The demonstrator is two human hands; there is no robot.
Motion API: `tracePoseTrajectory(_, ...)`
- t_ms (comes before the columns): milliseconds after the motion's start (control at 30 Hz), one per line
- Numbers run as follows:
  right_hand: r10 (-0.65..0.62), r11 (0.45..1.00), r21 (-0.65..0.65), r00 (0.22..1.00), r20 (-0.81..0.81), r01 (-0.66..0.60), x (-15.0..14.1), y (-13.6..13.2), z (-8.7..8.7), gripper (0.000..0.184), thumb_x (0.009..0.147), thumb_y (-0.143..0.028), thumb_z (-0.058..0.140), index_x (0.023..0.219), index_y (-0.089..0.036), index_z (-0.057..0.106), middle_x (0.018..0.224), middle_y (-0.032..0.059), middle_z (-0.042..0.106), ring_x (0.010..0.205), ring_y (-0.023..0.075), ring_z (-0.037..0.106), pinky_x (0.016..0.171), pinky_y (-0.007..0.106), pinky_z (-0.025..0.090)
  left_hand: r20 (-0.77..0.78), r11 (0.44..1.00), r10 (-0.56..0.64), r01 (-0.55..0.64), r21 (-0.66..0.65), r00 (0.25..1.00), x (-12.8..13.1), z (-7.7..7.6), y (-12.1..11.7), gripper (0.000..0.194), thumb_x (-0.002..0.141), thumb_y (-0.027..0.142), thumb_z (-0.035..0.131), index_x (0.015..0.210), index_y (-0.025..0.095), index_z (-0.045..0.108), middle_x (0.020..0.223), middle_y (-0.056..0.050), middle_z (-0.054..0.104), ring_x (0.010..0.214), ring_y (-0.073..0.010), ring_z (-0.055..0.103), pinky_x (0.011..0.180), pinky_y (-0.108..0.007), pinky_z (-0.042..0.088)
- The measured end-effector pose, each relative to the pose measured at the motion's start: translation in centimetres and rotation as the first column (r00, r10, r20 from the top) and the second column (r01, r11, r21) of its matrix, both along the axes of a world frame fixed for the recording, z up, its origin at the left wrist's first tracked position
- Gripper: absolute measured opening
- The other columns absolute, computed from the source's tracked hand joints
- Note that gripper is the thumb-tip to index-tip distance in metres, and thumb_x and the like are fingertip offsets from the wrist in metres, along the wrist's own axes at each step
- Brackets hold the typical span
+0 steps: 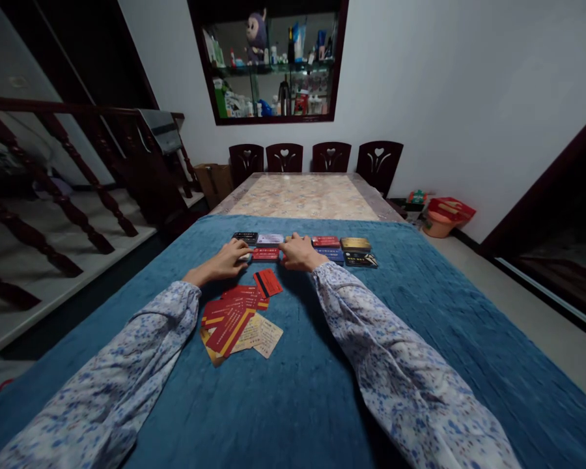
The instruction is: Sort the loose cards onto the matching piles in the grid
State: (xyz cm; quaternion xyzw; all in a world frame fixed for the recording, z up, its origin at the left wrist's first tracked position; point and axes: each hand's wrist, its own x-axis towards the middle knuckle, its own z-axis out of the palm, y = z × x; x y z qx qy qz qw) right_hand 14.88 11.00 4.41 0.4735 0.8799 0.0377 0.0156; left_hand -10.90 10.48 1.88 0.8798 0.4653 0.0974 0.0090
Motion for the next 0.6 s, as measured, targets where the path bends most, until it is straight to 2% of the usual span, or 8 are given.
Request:
tracePoseTrajectory(233,0.015,1.000,0.016,1.000,-0.010,-0.015,0.6,-2.9,-0.2,0.035,0.092,-0.034,0.062,0.123,-0.020,0.068,0.136,0.0168,0.065,0.131,0.0388,0.046,0.103,0.057,0.039,-0.050,1.000,-0.030,0.030,-0.004,0.998,0.2,-0.1,-1.5,0.048,0.086,0.016,0.057,0.133,0.025,0.064,0.130,-0.012,0.059,0.119,-0.0303,0.047,0.100,-0.048,0.043)
tracePoseTrajectory(433,0.035,0.999,-0.013,0.999,-0.032,-0.035,0.4,-5.2,-0.3,0.040,0.094,-0.038,0.061,0.129,-0.020,0.066,0.135,0.0161,0.065,0.130,0.0379,0.046,0.098,0.051,0.042,-0.042,0.996,-0.083,0.082,-0.018,0.996,0.5,-0.8,-2.5,0.053,0.088,0.014,0.057,0.138,0.031,0.063,0.136,-0.009,0.058,0.120,-0.0292,0.047,0.105,-0.048,0.042)
tracePoseTrajectory(600,0.073,0.997,-0.031,0.997,-0.024,-0.074,0.0,-6.5,-0.7,0.041,0.096,-0.044,0.059,0.129,-0.020,0.067,0.129,0.0164,0.067,0.125,0.0365,0.049,0.097,0.050,0.041,-0.121,0.995,-0.099,0.096,-0.032,0.988,1.3,-1.1,-3.2,0.063,0.085,0.008,0.057,0.143,0.035,0.060,0.136,-0.008,0.058,0.121,-0.0294,0.047,0.105,-0.048,0.041)
